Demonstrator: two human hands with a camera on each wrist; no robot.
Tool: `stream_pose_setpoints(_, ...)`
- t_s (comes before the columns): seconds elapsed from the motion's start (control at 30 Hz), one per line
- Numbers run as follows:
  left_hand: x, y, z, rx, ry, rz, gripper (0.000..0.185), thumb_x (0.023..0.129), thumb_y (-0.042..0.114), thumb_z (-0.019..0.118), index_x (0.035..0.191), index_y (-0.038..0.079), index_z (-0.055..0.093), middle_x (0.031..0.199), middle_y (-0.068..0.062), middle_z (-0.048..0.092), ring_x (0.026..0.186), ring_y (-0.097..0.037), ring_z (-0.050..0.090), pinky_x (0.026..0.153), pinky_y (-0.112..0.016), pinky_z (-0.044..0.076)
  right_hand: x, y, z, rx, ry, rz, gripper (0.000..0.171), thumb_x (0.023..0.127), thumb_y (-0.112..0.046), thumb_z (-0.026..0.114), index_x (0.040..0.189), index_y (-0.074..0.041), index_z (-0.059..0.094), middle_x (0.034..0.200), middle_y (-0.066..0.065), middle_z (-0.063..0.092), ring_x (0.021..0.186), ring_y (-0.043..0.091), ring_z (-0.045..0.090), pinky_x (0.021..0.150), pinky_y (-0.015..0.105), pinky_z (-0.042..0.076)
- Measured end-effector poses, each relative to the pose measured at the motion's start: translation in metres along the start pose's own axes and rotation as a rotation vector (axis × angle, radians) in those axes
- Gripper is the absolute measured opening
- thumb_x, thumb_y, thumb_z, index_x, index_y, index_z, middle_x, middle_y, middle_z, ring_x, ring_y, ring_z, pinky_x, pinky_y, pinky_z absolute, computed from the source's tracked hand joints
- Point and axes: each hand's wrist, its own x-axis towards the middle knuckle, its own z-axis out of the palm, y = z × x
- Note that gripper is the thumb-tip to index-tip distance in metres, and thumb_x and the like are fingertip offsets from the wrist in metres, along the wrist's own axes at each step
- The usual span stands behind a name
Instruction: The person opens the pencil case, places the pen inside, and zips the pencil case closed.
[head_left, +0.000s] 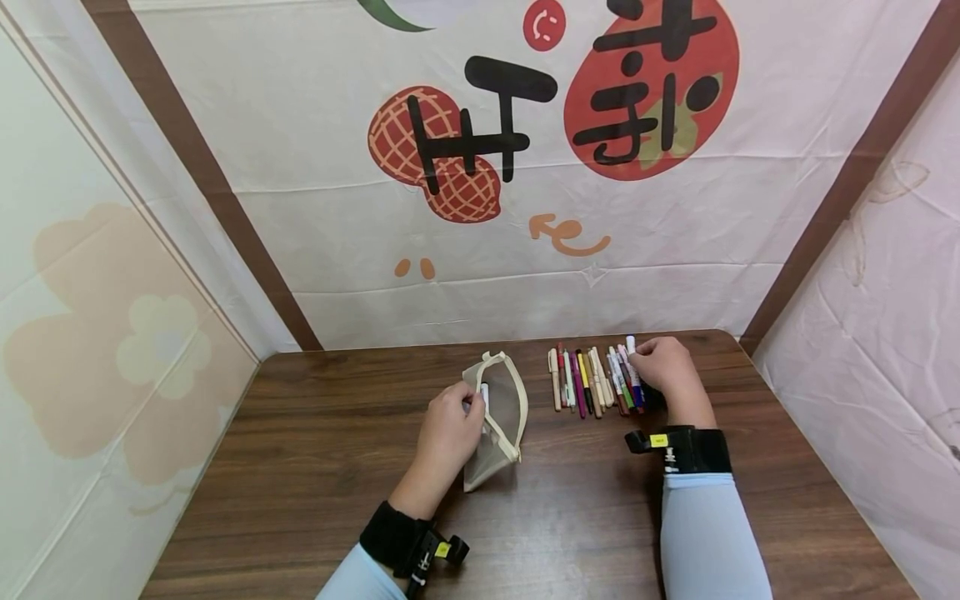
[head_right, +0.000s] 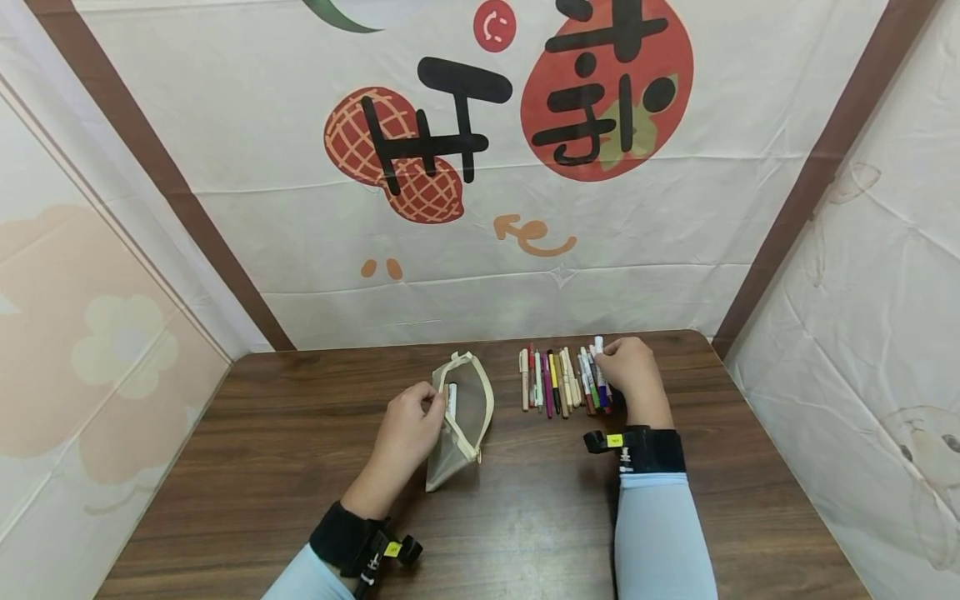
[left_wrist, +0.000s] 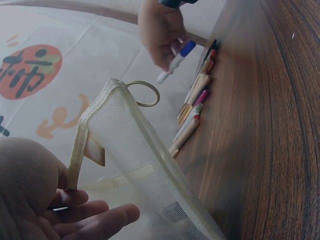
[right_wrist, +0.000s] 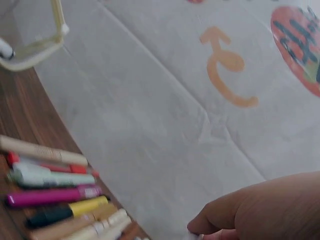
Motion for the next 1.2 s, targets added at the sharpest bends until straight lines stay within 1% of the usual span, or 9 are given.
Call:
stream_pose_setpoints(0.13, 0.0, -0.001, 0.0, -0.001, 0.003, 0.002, 0.019, 0.1, 0.023, 0.062, 0.084, 0.014, 0.066, 0.083, -0.003, 0.066, 0.071, -0.018, 0.059, 0.063, -0.032, 0.049, -0.001, -0.017, 0.007, 0.043, -0.023, -0.035, 0.044, 0.103, -0.034, 0.058, 0.132, -0.002, 0.069, 0.127, 0.023, 0.069, 0.102, 0.03, 0.068, 0.082, 0.042, 0.058)
stream_pose_setpoints(0.27, 0.0, -0.001, 0.0, -0.007, -0.005, -0.002, 0.019, 0.101, 0.023, 0.062, 0.085, 0.014, 0.067, 0.083, -0.003, 0.066, 0.069, -0.017, 0.058, 0.061, -0.031, 0.049, -0.002, -0.032, 0.018, 0.144, -0.066, -0.055, 0.042, 0.104, -0.034, 0.06, 0.133, -0.004, 0.068, 0.119, 0.02, 0.073, 0.098, 0.029, 0.073, 0.074, 0.033, 0.058)
stream_pose_setpoints(0.33, 0.0, -0.001, -0.001, -0.007, -0.01, -0.004, 0.019, 0.101, 0.023, 0.061, 0.086, 0.014, 0.067, 0.084, -0.003, 0.066, 0.07, -0.016, 0.058, 0.062, -0.03, 0.049, -0.003, -0.039, 0.024, 0.205, -0.091, -0.066, 0.041, 0.104, -0.033, 0.061, 0.133, -0.004, 0.067, 0.117, 0.02, 0.075, 0.101, 0.031, 0.075, 0.077, 0.036, 0.061)
stream_pose_setpoints(0.4, 0.0, -0.001, -0.001, -0.008, -0.013, -0.004, 0.019, 0.101, 0.023, 0.061, 0.086, 0.013, 0.067, 0.085, -0.003, 0.066, 0.07, -0.016, 0.058, 0.062, -0.031, 0.049, -0.005, -0.047, 0.03, 0.252, -0.105, -0.077, 0.039, 0.104, -0.032, 0.063, 0.131, -0.004, 0.068, 0.115, 0.019, 0.076, 0.104, 0.035, 0.076, 0.083, 0.042, 0.063)
stream_pose_setpoints(0.5, 0.0, 0.0, -0.001, -0.009, -0.014, -0.002, 0.019, 0.101, 0.023, 0.06, 0.086, 0.013, 0.066, 0.085, -0.003, 0.066, 0.071, -0.017, 0.058, 0.063, -0.031, 0.049, -0.008, -0.058, 0.041, 0.31, -0.122, -0.105, 0.037, 0.103, -0.031, 0.065, 0.129, -0.005, 0.069, 0.113, 0.019, 0.076, 0.105, 0.038, 0.076, 0.088, 0.05, 0.063)
stream_pose_setpoints(0.6, 0.0, 0.0, -0.001, -0.009, -0.013, -0.001, 0.018, 0.101, 0.022, 0.061, 0.086, 0.013, 0.066, 0.085, -0.004, 0.066, 0.07, -0.016, 0.057, 0.062, -0.031, 0.049, -0.011, -0.069, 0.054, 0.353, -0.13, -0.127, 0.034, 0.102, -0.03, 0.067, 0.126, -0.006, 0.071, 0.108, 0.016, 0.077, 0.097, 0.035, 0.077, 0.084, 0.05, 0.064)
stream_pose_setpoints(0.77, 0.0, -0.001, 0.0, -0.007, -0.011, 0.001, 0.018, 0.101, 0.021, 0.062, 0.085, 0.014, 0.066, 0.085, -0.004, 0.066, 0.071, -0.017, 0.058, 0.063, -0.032, 0.049, -0.017, -0.087, 0.078, 0.421, -0.191, -0.168, 0.032, 0.1, -0.026, 0.071, 0.123, -0.004, 0.072, 0.101, 0.014, 0.078, 0.082, 0.027, 0.079, 0.076, 0.047, 0.065)
stream_pose_setpoints(1.0, 0.0, -0.001, 0.001, -0.003, 0.001, 0.014, 0.018, 0.1, 0.022, 0.062, 0.084, 0.014, 0.066, 0.086, -0.005, 0.068, 0.074, -0.019, 0.06, 0.066, -0.034, 0.051, -0.027, -0.107, 0.107, 0.537, -0.326, -0.179, 0.024, 0.098, -0.018, 0.074, 0.116, -0.002, 0.072, 0.089, 0.013, 0.079, 0.069, 0.022, 0.077, 0.08, 0.058, 0.063)
stream_pose_setpoints(1.2, 0.0, 0.0, 0.0, -0.009, -0.012, 0.018, 0.017, 0.1, 0.022, 0.061, 0.086, 0.013, 0.067, 0.085, -0.004, 0.066, 0.071, -0.017, 0.058, 0.062, -0.031, 0.048, -0.035, -0.118, 0.124, 0.538, -0.416, -0.196, 0.022, 0.099, -0.016, 0.072, 0.115, -0.001, 0.071, 0.085, 0.013, 0.079, 0.067, 0.021, 0.077, 0.066, 0.039, 0.065)
